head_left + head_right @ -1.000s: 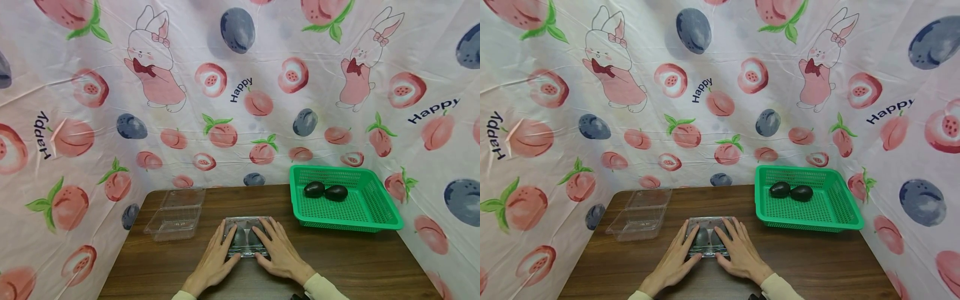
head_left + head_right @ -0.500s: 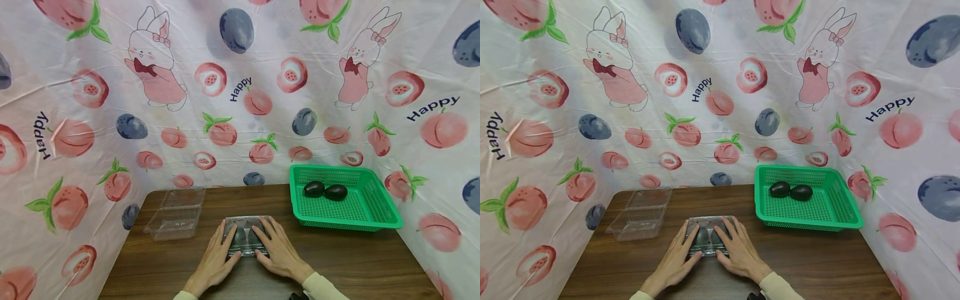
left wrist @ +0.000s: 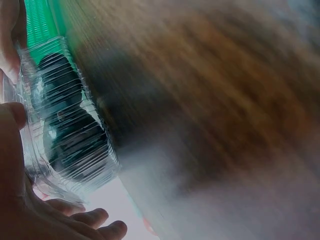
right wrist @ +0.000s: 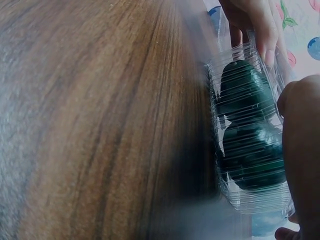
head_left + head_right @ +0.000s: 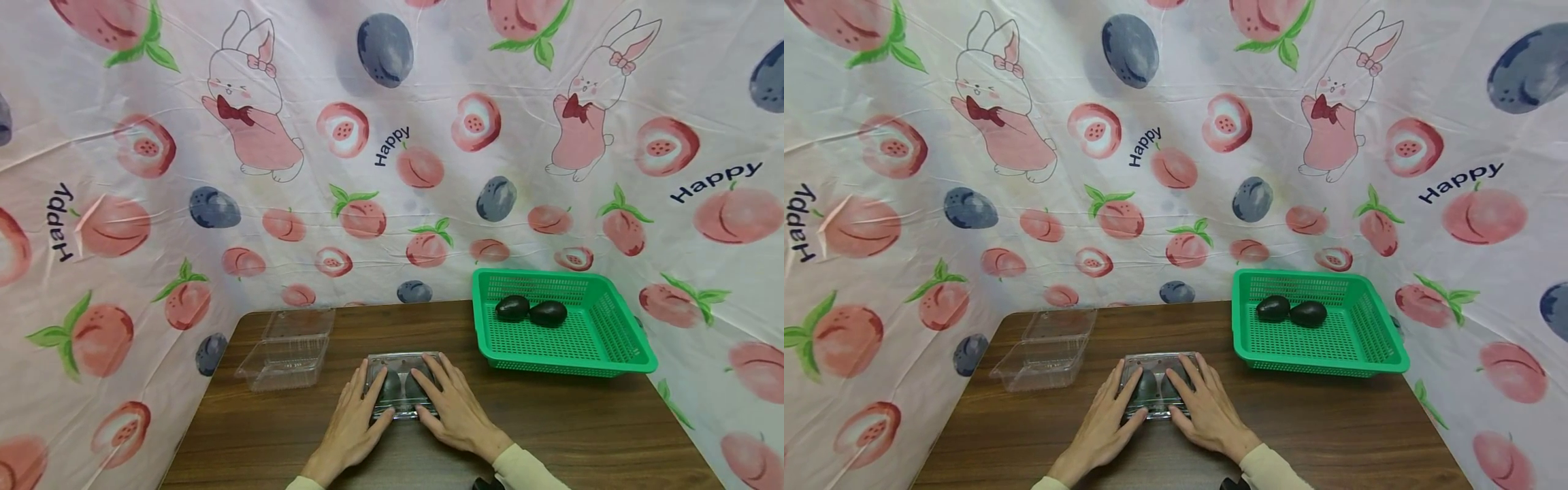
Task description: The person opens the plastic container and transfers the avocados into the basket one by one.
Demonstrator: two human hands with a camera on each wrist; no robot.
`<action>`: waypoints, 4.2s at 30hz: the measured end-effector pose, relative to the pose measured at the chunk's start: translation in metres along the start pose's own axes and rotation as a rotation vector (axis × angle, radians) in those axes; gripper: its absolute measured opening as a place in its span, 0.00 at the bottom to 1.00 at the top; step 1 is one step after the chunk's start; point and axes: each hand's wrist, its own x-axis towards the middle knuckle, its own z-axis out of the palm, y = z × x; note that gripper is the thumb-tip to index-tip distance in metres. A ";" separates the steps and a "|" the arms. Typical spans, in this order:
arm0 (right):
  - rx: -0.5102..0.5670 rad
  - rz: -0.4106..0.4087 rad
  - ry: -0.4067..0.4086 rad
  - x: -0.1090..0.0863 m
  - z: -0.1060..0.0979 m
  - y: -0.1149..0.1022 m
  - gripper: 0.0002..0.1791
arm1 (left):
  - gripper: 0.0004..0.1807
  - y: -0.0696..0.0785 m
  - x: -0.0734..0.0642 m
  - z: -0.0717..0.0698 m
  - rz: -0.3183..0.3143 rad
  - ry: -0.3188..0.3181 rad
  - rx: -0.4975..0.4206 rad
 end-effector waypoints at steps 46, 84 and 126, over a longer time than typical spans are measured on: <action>0.064 0.068 -0.133 0.004 -0.009 -0.001 0.42 | 0.33 0.009 0.008 0.001 0.016 0.141 0.214; 0.085 0.109 -0.169 0.005 -0.010 0.002 0.40 | 0.30 0.016 0.018 -0.012 0.006 0.114 0.219; 0.092 0.049 0.010 0.017 -0.025 0.001 0.44 | 0.38 0.016 0.015 -0.033 -0.032 0.087 0.120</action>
